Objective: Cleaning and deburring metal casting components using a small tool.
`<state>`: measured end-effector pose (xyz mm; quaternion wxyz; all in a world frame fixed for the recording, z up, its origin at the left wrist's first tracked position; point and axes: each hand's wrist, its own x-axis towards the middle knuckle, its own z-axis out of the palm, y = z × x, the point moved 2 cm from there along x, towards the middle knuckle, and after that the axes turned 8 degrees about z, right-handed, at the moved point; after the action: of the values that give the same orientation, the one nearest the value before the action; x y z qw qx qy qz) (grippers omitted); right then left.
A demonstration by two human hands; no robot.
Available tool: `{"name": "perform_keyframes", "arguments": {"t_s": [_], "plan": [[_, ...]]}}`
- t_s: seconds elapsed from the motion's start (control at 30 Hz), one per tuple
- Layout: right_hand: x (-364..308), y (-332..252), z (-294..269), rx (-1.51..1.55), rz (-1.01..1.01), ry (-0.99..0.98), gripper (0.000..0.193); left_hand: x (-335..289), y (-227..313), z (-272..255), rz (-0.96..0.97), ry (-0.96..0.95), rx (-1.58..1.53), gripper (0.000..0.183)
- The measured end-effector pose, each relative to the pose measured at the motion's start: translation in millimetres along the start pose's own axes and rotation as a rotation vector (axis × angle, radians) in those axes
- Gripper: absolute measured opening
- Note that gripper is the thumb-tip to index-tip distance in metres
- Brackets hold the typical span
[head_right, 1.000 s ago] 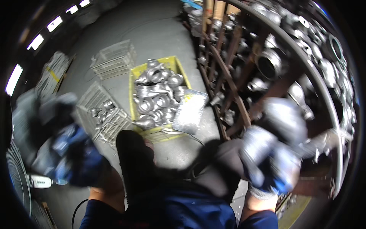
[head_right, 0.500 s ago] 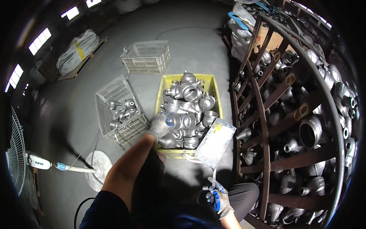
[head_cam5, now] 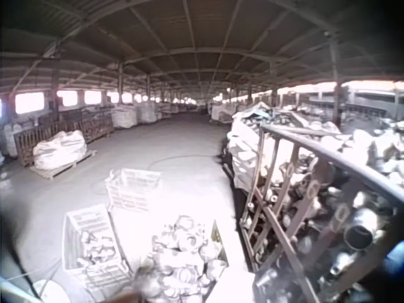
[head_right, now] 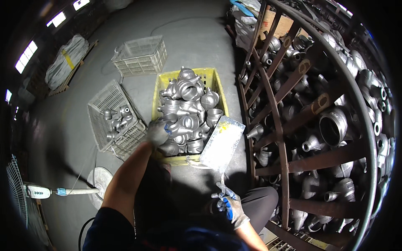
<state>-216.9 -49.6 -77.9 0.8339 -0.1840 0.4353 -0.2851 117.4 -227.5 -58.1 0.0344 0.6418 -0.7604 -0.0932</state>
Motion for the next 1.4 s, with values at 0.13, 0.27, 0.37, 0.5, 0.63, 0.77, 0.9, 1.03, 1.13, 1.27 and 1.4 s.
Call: {"name": "perform_keyframes", "arguments": {"t_s": [0.13,0.27,0.37,0.5,0.63,0.77,0.9,1.03,1.13,1.27,1.4], "plan": [[0,-1,-8,-0.090,-0.069,0.039,0.042,-35,35,-18,-0.039,0.272,-1.019,0.031],[-13,-32,17,-0.168,-0.180,0.162,0.034,-80,78,-39,0.009,0.072,-1.637,0.021],[-24,-62,45,-0.035,-0.365,0.099,0.052,-104,111,-49,0.110,0.021,-1.737,0.022],[-33,-97,80,-0.210,-0.565,0.099,0.060,-126,142,-58,0.079,-0.086,-1.778,0.022],[-40,-103,77,-0.422,-0.561,0.145,0.041,-139,148,-60,0.203,-0.237,-1.638,0.029],[-56,-100,88,-0.407,-0.487,0.162,0.031,-149,149,-55,0.576,-0.131,-1.293,0.040],[-63,-96,89,-0.447,-0.341,0.248,0.026,-159,170,-49,0.150,-0.353,-1.863,0.051],[-63,-93,89,-0.405,-0.420,0.217,0.026,-162,170,-38,0.182,-0.275,-1.869,0.051],[-66,-93,94,-0.395,-0.415,0.193,0.028,-166,169,-48,0.321,-0.157,-1.616,0.048],[-65,-91,99,-0.386,-0.470,0.156,0.030,-171,168,-51,0.241,-0.203,-1.736,0.040],[-65,-93,106,-0.369,-0.484,0.140,0.029,-175,168,-54,0.133,-0.183,-1.865,0.037]]}}
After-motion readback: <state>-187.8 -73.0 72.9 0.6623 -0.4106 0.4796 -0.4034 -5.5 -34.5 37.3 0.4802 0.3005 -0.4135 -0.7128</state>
